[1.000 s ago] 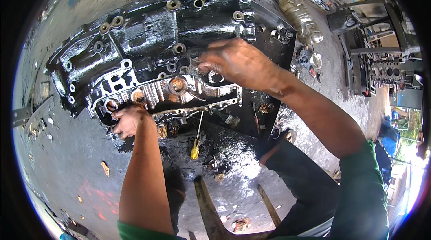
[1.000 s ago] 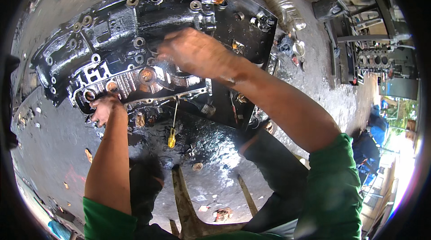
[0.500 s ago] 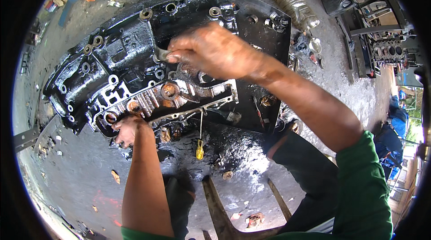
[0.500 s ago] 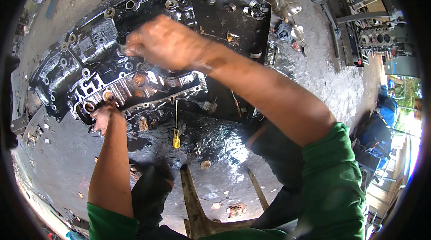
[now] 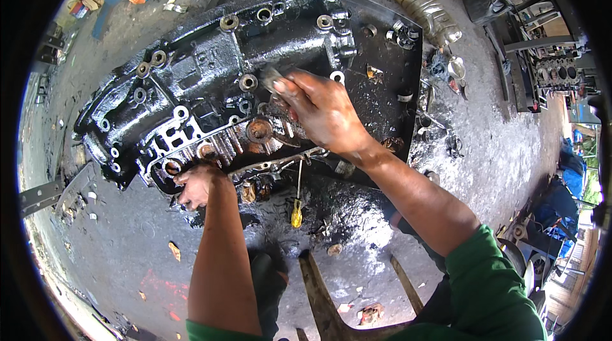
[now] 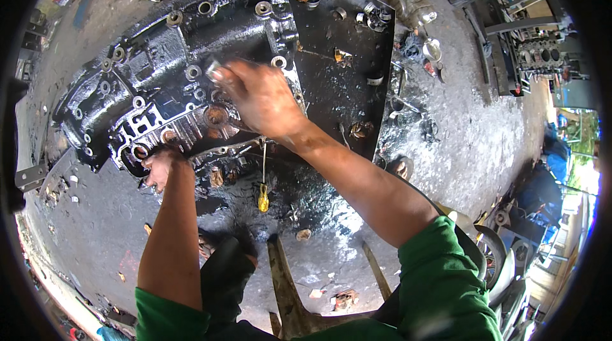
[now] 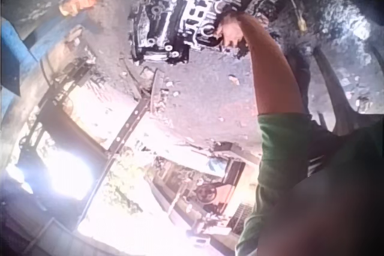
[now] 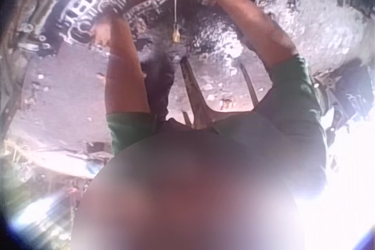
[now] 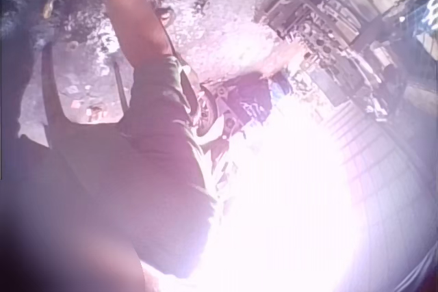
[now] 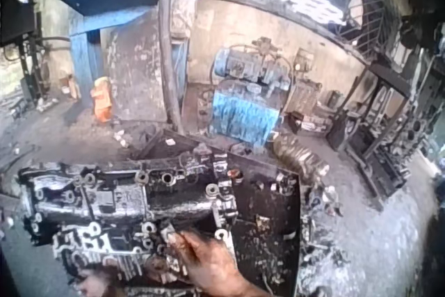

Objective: The person scrubs and scrapes a disassembled engine block using a wire brush and a yellow-handled screwdriver. They repeatedly wipe away grime and oil from the cylinder head surface and bolt holes.

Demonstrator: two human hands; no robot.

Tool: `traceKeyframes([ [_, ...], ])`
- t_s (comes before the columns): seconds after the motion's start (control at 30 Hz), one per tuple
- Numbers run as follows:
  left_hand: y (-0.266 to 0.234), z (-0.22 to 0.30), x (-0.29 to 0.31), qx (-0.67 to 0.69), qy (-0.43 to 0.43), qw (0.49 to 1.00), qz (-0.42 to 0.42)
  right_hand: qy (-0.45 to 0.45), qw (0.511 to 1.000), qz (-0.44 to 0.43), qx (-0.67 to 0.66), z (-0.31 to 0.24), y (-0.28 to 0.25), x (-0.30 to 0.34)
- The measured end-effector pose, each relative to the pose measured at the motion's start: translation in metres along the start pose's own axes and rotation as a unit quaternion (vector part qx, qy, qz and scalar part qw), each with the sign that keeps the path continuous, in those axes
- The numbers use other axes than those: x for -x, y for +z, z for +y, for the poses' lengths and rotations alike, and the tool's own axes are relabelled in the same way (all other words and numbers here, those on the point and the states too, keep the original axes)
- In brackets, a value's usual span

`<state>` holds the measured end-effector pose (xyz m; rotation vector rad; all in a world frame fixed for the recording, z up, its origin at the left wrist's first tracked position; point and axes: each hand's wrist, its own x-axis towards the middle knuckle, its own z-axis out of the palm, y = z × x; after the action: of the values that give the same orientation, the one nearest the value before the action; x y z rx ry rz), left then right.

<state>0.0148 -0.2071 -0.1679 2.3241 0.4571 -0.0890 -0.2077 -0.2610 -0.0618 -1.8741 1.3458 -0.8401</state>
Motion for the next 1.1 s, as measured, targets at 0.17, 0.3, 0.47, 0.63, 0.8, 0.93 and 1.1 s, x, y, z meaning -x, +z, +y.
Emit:
traceKeyframes([
  [0.17,0.006,0.0,-0.001,0.015,-0.006,1.0,0.001,0.004,0.998,0.054,-0.029,-0.002,-0.001,0.004],
  [0.3,0.007,-0.005,-0.005,0.009,-0.006,1.0,0.003,-0.012,0.997,0.066,-0.042,-0.011,0.009,-0.001],
  [0.47,0.004,-0.004,-0.006,-0.01,-0.032,0.999,0.0,0.057,0.997,0.045,0.018,-0.011,0.012,-0.004],
  [0.63,0.002,-0.003,-0.002,0.039,0.004,0.999,-0.008,-0.06,0.995,0.075,-0.018,-0.005,0.01,0.003],
  [0.8,0.003,-0.001,-0.002,0.023,-0.013,1.0,-0.013,0.095,0.99,0.009,0.1,0.005,0.012,0.021],
  [0.93,0.0,0.0,0.001,-0.006,-0.006,1.0,-0.017,-0.087,0.988,0.07,0.105,0.011,0.018,0.025],
  [1.1,-0.003,0.002,0.007,0.033,0.047,0.997,-0.057,-0.133,0.975,-0.003,0.177,0.002,0.023,0.019],
])
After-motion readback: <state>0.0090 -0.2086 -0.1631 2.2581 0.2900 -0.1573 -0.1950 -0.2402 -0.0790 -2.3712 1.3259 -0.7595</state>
